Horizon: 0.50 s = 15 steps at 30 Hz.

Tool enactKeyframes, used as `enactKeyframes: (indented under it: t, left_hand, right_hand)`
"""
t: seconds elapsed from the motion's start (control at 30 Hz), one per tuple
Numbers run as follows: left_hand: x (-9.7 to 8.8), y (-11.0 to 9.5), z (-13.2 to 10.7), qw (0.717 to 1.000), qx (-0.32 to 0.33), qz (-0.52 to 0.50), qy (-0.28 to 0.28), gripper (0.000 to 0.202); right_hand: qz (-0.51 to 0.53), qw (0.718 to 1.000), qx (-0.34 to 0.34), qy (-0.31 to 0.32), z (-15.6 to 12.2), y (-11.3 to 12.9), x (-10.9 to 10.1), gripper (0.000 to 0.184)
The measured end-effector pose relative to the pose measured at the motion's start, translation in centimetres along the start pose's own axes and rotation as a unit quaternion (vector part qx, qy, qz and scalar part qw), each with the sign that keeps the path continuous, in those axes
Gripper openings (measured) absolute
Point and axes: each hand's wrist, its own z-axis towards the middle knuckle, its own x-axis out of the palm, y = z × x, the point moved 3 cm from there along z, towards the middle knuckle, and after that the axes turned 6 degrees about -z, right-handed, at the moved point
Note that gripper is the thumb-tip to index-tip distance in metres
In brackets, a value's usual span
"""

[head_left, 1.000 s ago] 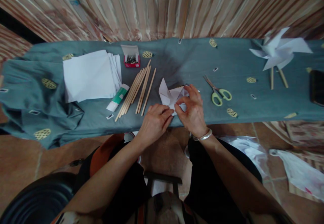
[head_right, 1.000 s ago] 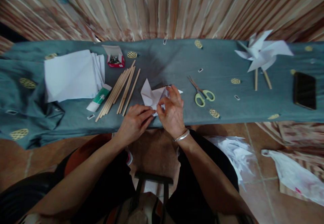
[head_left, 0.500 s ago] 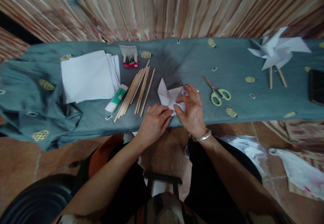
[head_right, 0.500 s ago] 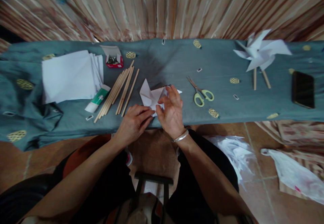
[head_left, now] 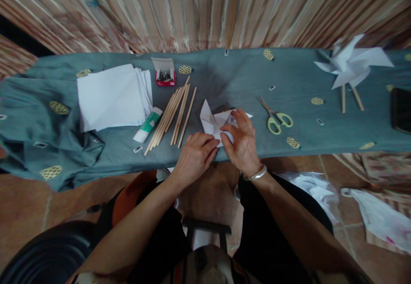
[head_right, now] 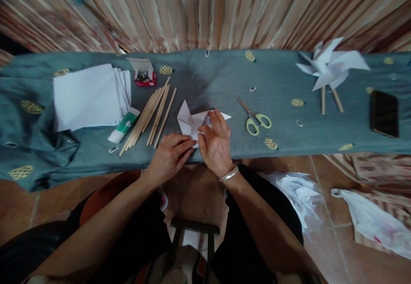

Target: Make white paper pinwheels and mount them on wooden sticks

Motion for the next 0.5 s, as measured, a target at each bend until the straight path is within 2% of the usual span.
enactKeyframes:
  t: [0.27, 0.5]
  left_hand:
    - [0.0, 0.1, 0.0, 1.0, 0.004, 0.003, 0.001, 0.024]
    - [-0.2, 0.1, 0.0, 1.0, -0.01, -0.018, -0.002, 0.024]
  right_hand:
    - [-0.043, 0.999, -0.011, 0.009, 0.0, 0.4, -0.2, 0.021]
    - [-0.087, 0.992, -0.07, 0.057, -0.3, 1.2, -1.1, 0.026]
